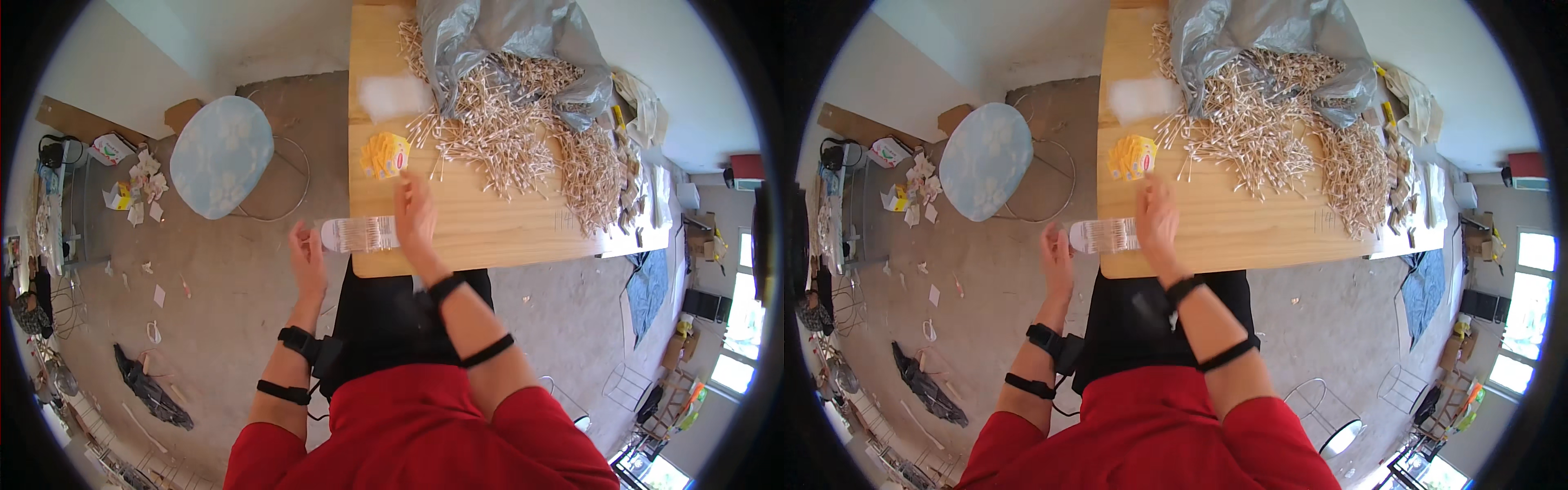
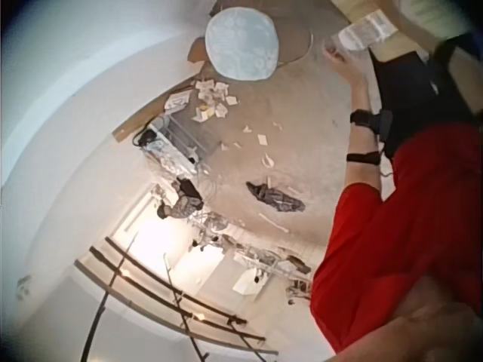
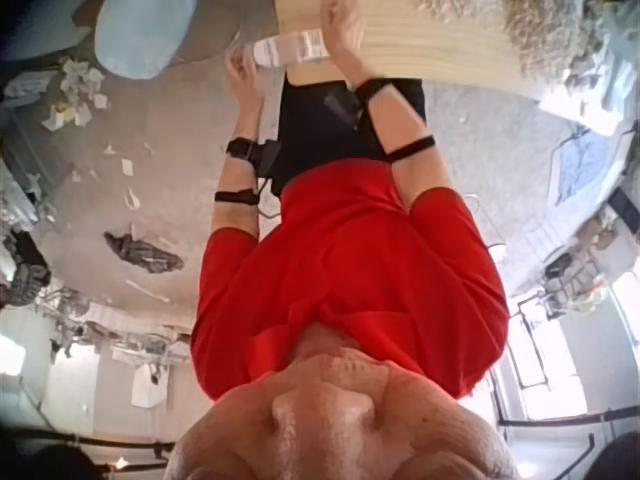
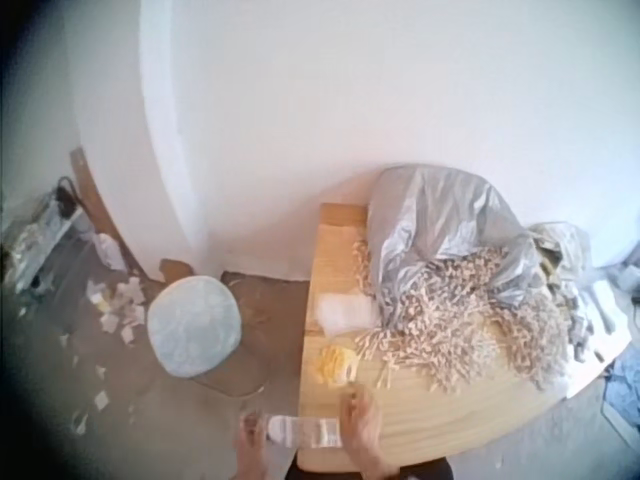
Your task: The recorder is sorting cotton swabs and placing them into clear plastic packaging.
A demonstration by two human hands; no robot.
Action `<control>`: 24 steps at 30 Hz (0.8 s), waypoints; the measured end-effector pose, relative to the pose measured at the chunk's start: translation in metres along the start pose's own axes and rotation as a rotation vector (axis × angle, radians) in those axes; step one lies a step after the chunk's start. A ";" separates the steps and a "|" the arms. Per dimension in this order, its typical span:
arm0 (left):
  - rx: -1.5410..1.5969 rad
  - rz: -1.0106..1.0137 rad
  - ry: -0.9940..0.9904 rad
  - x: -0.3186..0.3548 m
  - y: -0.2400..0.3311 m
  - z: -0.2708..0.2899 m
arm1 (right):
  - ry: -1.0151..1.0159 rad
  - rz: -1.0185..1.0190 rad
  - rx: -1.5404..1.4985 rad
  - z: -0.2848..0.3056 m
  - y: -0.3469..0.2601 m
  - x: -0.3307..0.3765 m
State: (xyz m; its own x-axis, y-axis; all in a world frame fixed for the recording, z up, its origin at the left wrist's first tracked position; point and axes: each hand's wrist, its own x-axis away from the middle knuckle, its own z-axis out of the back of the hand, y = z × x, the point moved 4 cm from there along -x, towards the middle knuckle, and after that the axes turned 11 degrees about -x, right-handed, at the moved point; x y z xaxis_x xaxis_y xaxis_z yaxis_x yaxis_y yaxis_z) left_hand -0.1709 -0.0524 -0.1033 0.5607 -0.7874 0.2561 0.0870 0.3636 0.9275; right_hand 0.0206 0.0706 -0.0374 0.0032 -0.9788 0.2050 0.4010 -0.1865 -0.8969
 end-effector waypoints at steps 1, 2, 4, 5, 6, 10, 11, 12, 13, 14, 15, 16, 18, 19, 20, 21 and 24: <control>-0.017 0.004 -0.005 0.002 0.002 0.005 | 0.154 0.118 0.021 0.005 0.000 -0.024; -0.031 0.005 -0.010 0.003 0.004 0.007 | 0.311 0.240 0.045 0.011 0.002 -0.044; -0.011 0.034 -0.016 0.009 -0.004 0.020 | 0.269 0.188 0.198 0.006 0.005 -0.071; 0.003 0.048 -0.028 0.013 -0.007 0.023 | 0.254 0.161 0.281 0.007 0.010 -0.080; 0.017 0.043 -0.040 0.019 -0.010 0.025 | 0.257 0.138 0.261 0.009 0.015 -0.087; 0.040 0.063 -0.039 0.040 -0.011 0.036 | 0.229 -0.034 0.121 0.012 0.026 -0.091; 0.038 0.074 -0.033 0.045 -0.008 0.037 | 0.220 -0.100 0.072 0.014 0.024 -0.088; 0.036 0.062 -0.037 0.048 -0.006 0.038 | 0.234 -0.073 0.084 0.015 0.021 -0.085; 0.037 0.048 -0.042 0.050 -0.001 0.037 | 0.251 -0.043 0.097 0.018 0.019 -0.082; 0.039 0.033 -0.048 0.052 0.003 0.036 | 0.269 -0.013 0.110 0.022 0.017 -0.079; 0.045 0.033 -0.069 0.053 0.008 0.032 | 0.277 0.030 0.077 0.028 0.016 -0.076; 0.051 0.035 -0.089 0.053 0.019 0.025 | 0.283 0.074 0.044 0.034 0.013 -0.070; 0.098 0.013 -0.135 0.053 0.041 0.007 | 0.149 0.077 -0.108 0.039 0.010 -0.054; 0.138 -0.014 -0.163 0.051 0.053 -0.002 | 0.011 0.036 -0.226 0.038 0.008 -0.039; 0.180 -0.041 -0.195 0.050 0.063 -0.012 | -0.124 -0.007 -0.340 0.037 0.008 -0.022; 0.180 -0.015 -0.252 0.049 0.070 -0.022 | -0.239 -0.023 -0.381 0.034 0.005 -0.003; 0.225 0.032 -0.454 0.048 0.069 -0.044 | -0.476 -0.104 -0.447 0.020 0.010 0.047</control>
State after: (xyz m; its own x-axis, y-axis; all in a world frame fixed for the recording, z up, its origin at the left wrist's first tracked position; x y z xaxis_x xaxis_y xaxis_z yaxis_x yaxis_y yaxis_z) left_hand -0.1013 -0.0432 -0.0388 0.1414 -0.9328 0.3316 -0.1319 0.3142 0.9401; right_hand 0.0432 0.0245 -0.0288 0.4307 -0.8284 0.3582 0.0021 -0.3959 -0.9183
